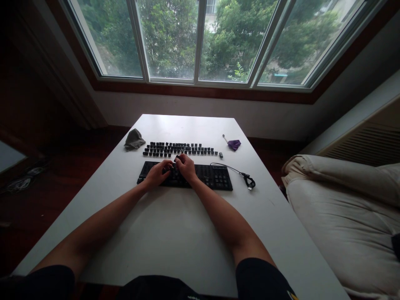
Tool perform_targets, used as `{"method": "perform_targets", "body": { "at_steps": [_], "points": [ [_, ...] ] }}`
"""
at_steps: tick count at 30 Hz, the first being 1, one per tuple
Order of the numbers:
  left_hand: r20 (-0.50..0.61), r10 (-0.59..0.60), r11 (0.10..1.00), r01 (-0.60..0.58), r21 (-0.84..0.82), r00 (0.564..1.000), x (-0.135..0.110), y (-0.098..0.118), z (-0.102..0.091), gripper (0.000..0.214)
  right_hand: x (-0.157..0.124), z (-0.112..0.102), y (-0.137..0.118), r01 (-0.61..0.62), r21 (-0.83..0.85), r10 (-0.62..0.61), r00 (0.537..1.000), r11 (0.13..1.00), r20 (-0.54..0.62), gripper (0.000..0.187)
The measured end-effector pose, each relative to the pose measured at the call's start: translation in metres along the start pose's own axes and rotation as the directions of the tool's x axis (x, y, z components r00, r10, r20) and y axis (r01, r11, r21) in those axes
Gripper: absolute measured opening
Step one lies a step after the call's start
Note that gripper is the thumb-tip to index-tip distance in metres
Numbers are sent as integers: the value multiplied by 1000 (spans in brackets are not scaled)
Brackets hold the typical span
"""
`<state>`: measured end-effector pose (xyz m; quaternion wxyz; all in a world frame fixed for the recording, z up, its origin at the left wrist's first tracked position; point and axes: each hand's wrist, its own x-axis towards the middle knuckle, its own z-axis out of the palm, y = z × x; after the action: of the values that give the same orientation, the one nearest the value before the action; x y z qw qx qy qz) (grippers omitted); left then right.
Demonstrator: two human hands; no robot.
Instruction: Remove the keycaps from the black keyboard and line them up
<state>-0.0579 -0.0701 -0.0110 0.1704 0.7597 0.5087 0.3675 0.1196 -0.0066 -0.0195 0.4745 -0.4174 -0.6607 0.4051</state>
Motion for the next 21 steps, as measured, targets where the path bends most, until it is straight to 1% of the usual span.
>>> {"method": "perform_targets", "body": {
  "at_steps": [7, 11, 16, 21],
  "points": [
    [-5, 52, 999, -52, -17, 999, 2, -6, 1, 32, 2, -1, 3, -10, -49, 11, 1000, 999, 11, 23],
    [9, 65, 998, -65, 5, 998, 2, -6, 1, 29, 0, -1, 1, 19, -65, -18, 1000, 998, 22, 23],
    [30, 75, 996, -76, 47, 997, 1, -6, 2, 28, 1, -1, 1, 10, -121, -8, 1000, 993, 16, 23],
    [16, 120, 993, -119, -9, 993, 2, -7, 2, 32, 1, -1, 0, 2, -127, -1, 1000, 992, 7, 22]
  ]
}}
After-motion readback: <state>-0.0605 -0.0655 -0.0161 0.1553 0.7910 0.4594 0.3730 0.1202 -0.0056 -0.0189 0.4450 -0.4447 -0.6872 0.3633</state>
